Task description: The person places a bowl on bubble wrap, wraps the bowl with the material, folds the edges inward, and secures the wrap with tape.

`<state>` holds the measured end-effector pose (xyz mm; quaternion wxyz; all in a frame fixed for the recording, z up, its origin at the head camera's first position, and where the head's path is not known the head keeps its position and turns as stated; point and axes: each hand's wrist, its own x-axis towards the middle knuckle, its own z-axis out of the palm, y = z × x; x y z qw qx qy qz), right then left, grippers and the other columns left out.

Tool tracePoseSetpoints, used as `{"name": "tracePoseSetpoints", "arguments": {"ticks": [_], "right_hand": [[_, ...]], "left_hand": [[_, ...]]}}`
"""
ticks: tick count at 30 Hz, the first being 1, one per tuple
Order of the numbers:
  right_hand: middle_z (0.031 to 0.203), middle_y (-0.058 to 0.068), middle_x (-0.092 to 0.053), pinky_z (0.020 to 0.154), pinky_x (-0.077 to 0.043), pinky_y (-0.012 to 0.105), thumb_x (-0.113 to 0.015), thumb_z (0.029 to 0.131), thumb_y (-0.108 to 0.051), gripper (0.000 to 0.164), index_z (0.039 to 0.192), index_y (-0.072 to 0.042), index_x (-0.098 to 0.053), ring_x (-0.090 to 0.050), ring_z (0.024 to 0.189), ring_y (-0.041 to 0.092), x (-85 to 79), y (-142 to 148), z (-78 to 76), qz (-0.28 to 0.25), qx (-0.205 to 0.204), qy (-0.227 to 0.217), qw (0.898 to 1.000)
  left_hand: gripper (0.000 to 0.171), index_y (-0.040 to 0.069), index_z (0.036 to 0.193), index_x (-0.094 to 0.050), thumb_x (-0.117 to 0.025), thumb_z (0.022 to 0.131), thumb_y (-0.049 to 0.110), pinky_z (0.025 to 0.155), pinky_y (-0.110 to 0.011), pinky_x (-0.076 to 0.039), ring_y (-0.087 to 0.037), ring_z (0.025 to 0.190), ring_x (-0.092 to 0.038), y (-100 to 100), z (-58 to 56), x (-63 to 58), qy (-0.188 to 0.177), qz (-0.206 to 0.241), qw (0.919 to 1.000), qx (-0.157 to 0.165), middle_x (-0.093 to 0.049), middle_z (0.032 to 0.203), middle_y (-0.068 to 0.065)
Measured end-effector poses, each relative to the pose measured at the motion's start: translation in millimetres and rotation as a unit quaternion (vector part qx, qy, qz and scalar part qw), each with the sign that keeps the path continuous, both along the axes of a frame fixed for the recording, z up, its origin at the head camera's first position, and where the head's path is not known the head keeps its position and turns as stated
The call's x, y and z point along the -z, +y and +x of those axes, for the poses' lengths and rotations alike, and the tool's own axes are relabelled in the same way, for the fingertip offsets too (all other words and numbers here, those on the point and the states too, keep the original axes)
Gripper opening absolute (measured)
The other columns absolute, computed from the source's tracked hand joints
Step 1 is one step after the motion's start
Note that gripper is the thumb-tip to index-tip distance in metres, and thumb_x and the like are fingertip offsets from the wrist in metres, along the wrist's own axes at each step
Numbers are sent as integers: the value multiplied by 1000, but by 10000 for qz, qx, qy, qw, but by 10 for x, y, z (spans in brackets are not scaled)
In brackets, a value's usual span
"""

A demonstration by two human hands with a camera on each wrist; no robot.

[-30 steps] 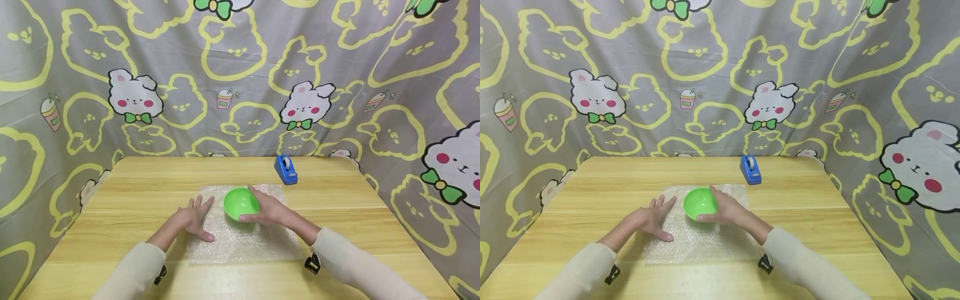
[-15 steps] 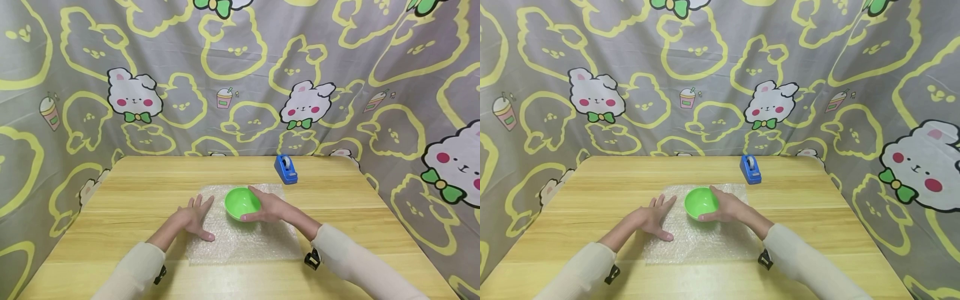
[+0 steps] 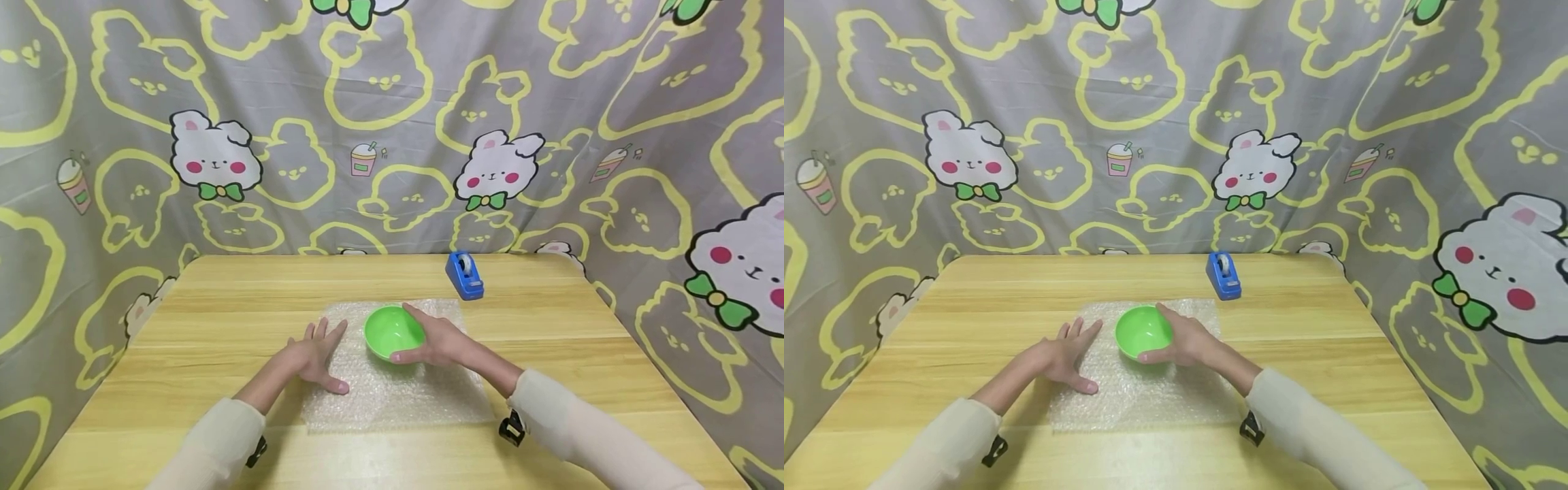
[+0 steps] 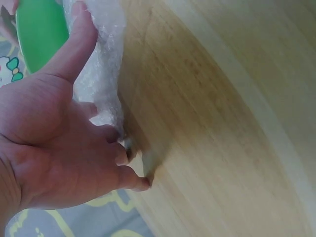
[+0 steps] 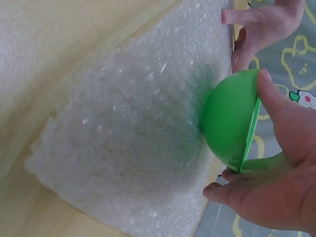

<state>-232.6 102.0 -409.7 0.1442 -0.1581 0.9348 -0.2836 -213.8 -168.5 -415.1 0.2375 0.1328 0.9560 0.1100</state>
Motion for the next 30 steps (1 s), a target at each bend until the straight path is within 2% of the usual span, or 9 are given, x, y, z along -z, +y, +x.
{"name": "tracePoseSetpoints", "arguments": {"ticks": [7, 15, 17, 20, 24, 27, 30], "right_hand": [[149, 21, -52, 104, -47, 59, -87, 71, -58, 112, 161, -26, -30, -51, 134, 42, 21, -5, -17, -121, 208, -98, 9997], [151, 19, -50, 105, -46, 60, -88, 70, -58, 113, 161, -26, -30, -49, 137, 42, 14, -27, -12, -41, 255, -74, 9996], [151, 20, -50, 105, -47, 60, -88, 70, -58, 113, 161, -25, -30, -49, 137, 42, 9, -38, -9, -8, 257, -63, 9996], [151, 20, -50, 105, -47, 59, -88, 70, -58, 113, 161, -25, -30, -49, 136, 42, 5, -44, -11, 12, 253, -55, 9997], [151, 20, -51, 105, -46, 59, -88, 70, -57, 113, 161, -24, -30, -50, 136, 42, 3, -40, -9, -8, 244, -58, 9997], [150, 20, -51, 105, -46, 59, -88, 70, -57, 113, 161, -25, -29, -50, 136, 43, 7, -37, -7, -23, 262, -65, 9996], [150, 21, -51, 105, -46, 60, -89, 70, -56, 113, 161, -25, -29, -50, 136, 43, 13, -38, -4, -46, 298, -79, 9995]], "left_hand": [[131, 9, 163, -6, -85, 71, 57, 110, -80, -15, -58, 150, -6, -6, -21, -24, -79, -51, 10000, 10, -1, 164, -36], [122, 3, 162, -10, -77, 79, 62, 110, -76, -26, -63, 146, -14, -17, -105, -103, -157, -226, 9987, 417, -9, 162, -38], [117, 2, 162, -13, -76, 82, 60, 110, -76, -25, -64, 145, -14, -16, -133, -133, -123, -166, 9990, 387, -10, 162, -39], [103, 3, 161, -18, -74, 88, 50, 108, -78, -25, -63, 145, -15, -12, -190, -175, -19, 91, 9999, 131, -9, 161, -39], [84, 5, 160, -24, -69, 96, 36, 110, -78, -23, -61, 147, -15, -6, -302, -206, 330, 370, 9982, -331, -11, 161, -40], [75, 5, 160, -25, -63, 100, 30, 111, -77, -23, -61, 146, -17, -1, -391, -189, 658, 440, 9946, -671, -14, 160, -41], [71, 3, 159, -26, -59, 103, 30, 111, -76, -23, -62, 145, -17, -11, -460, -147, 888, 520, 9906, -907, -16, 158, -42]]}}
